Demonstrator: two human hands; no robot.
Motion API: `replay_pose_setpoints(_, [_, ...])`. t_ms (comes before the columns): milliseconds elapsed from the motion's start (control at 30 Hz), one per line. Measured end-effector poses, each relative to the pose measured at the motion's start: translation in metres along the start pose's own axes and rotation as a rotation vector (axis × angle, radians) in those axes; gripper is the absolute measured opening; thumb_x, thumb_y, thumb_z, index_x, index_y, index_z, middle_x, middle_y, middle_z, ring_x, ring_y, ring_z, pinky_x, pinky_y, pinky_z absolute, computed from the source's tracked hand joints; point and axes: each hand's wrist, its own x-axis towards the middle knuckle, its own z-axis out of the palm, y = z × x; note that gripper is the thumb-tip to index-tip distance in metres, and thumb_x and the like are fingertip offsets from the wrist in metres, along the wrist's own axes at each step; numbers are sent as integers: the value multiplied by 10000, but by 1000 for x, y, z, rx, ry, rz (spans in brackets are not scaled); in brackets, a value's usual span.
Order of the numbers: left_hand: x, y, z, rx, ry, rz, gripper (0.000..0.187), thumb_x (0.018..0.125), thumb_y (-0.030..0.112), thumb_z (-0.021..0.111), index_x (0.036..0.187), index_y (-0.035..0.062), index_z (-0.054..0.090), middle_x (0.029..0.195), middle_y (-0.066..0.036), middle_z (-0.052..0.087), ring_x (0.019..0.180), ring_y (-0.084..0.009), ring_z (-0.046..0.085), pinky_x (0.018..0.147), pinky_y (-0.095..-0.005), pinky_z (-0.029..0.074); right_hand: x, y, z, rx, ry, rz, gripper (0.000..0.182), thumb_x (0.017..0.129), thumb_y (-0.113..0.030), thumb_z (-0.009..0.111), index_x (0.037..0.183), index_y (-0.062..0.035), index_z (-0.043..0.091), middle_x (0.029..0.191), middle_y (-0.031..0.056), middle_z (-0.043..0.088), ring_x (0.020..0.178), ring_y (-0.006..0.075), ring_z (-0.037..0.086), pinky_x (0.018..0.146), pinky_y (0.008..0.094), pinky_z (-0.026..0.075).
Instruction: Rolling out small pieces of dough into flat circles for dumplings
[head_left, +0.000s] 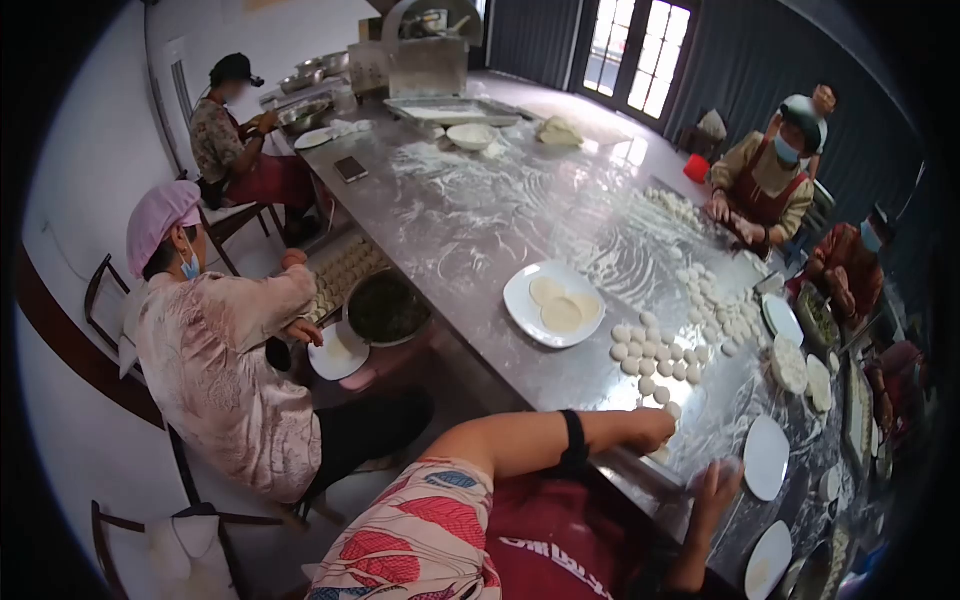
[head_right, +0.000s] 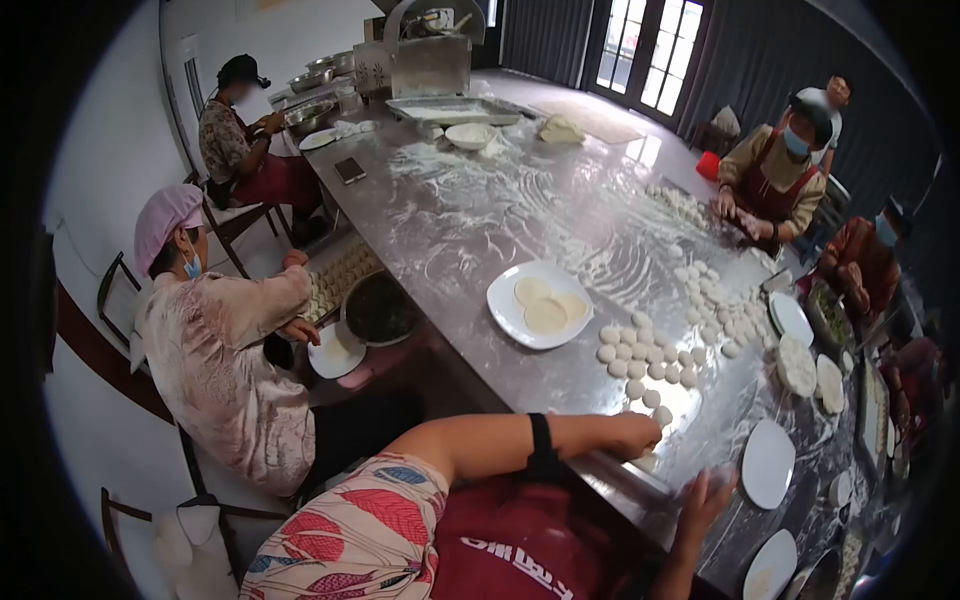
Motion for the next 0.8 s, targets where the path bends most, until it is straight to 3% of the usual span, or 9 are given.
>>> replay_pose_setpoints(33, [2,6,-2,-9,2,-39,152,735,131,619,853,43,656,835,-156,658,829,-316,638,698,-433,486,21,27,4,12,-40,-4,472,872,-108,566,1269,11,342,759,60,517,581,120,489,503,260,441])
replay_pose_setpoints(133, [17,12,1,93,82,-160,166,724,122,602,848,47,684,845,-153,663,811,-333,641,699,-424,505,41,10,19,-16,-81,-76,258,876,-87,555,1075,-1,415,730,64,514,556,131,500,500,264,433])
replay_pose_setpoints(267, [12,0,3,71,52,18,137,705,85,598,808,41,677,795,-169,652,784,-328,639,685,-423,491,1,0,-4,62,-51,50,228,871,-104,552,1049,-26,432,750,58,512,606,130,522,545,265,440])
replay_pose_setpoints(367, [6,-1,0,-30,29,-13,120,684,50,604,786,34,666,782,-184,645,777,-328,633,671,-425,476,-23,5,-16,97,-61,10,207,888,-135,550,1021,-21,439,699,53,512,589,138,513,562,267,442])
replay_pose_setpoints(433, [1,5,0,-96,64,44,126,696,55,601,798,18,663,794,-199,645,786,-334,633,665,-427,478,-3,-3,-4,-90,1,-92,176,893,-145,551,965,-20,448,671,56,507,571,140,508,545,280,434])
replay_pose_setpoints(500, [13,13,5,22,68,-67,146,710,74,587,812,14,673,803,-193,650,801,-335,638,671,-434,490,28,6,9,-70,-77,-62,207,891,-124,549,1019,-9,435,699,76,520,565,148,516,518,284,428])
replay_pose_setpoints(600, [31,8,7,25,14,-139,152,660,86,608,760,11,695,812,-191,659,782,-328,644,641,-423,502,37,-1,20,5,-67,-52,147,896,-145,538,932,-34,449,672,55,504,539,134,491,501,278,409])
replay_pose_setpoints(767, [16,-9,0,38,30,-8,156,664,61,593,779,3,680,818,-193,654,793,-333,641,665,-421,496,-21,-7,-12,101,-59,-19,174,871,-121,558,943,-30,428,677,51,500,556,122,499,519,242,437])
replay_pose_setpoints(800, [19,-17,7,36,25,14,169,667,48,585,802,0,674,827,-193,653,808,-335,639,678,-423,494,-23,-5,-15,57,-70,-37,216,868,-110,565,1011,-21,430,700,58,508,582,130,513,528,246,458])
